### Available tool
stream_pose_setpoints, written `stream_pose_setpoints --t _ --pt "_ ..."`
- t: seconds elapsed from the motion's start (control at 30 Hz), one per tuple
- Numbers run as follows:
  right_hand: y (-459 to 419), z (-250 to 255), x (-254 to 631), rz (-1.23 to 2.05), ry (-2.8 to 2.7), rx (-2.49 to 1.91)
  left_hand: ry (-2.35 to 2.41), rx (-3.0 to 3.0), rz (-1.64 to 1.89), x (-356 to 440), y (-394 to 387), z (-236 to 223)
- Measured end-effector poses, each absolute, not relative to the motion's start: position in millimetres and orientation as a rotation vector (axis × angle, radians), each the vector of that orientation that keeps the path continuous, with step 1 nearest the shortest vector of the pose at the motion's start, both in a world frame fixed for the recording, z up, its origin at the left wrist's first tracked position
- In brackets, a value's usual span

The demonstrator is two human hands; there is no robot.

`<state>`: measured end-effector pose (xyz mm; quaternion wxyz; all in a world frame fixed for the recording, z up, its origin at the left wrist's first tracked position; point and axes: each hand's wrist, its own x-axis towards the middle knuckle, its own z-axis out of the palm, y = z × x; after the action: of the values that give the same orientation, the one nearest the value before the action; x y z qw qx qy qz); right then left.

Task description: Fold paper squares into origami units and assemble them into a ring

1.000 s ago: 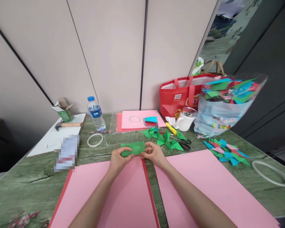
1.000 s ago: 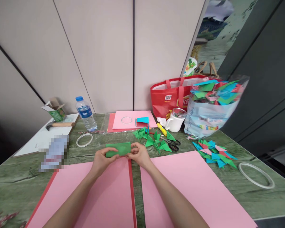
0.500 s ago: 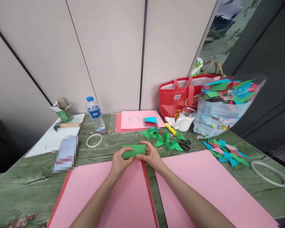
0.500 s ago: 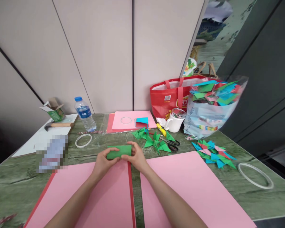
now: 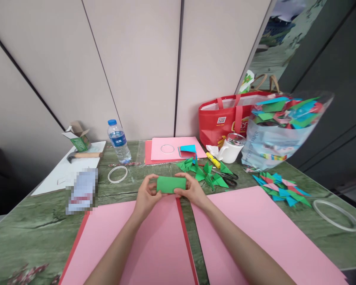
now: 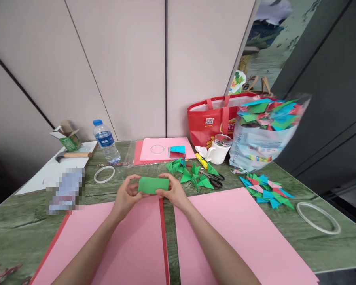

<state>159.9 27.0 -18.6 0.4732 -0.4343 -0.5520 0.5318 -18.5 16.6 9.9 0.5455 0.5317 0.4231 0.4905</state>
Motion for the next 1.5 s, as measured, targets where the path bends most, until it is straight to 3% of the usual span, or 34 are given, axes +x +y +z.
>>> stream_pose_setpoints --t 0.23,0.43,0.6,0.9,1.33,1.5 --pt "36.1 -24.5 174.8 1.207 -1.148 -1.052 1.041 1.079 1.478 -40.5 27.5 16.2" --pt "26.8 -24.7 152.3 1.051 -1.178 -1.069 1.125 1.141 1.111 -16.3 15.4 6.1" --pt "12.1 -19.1 141.1 0.856 -1.518 -0.98 1.004 1.095 1.149 -9.6 12.7 3.2" --pt "7.0 -22.4 132.8 1.15 -1.459 -0.89 1.083 1.226 1.147 -14.5 17.3 -1.1" --pt "16.3 -29.1 138.8 1.06 -1.459 -0.99 1.163 1.358 1.078 -17.0 17.4 -2.2" --pt "18.4 -30.8 142.1 1.218 -1.258 -0.953 1.115 1.22 1.096 -19.4 18.0 -1.5"
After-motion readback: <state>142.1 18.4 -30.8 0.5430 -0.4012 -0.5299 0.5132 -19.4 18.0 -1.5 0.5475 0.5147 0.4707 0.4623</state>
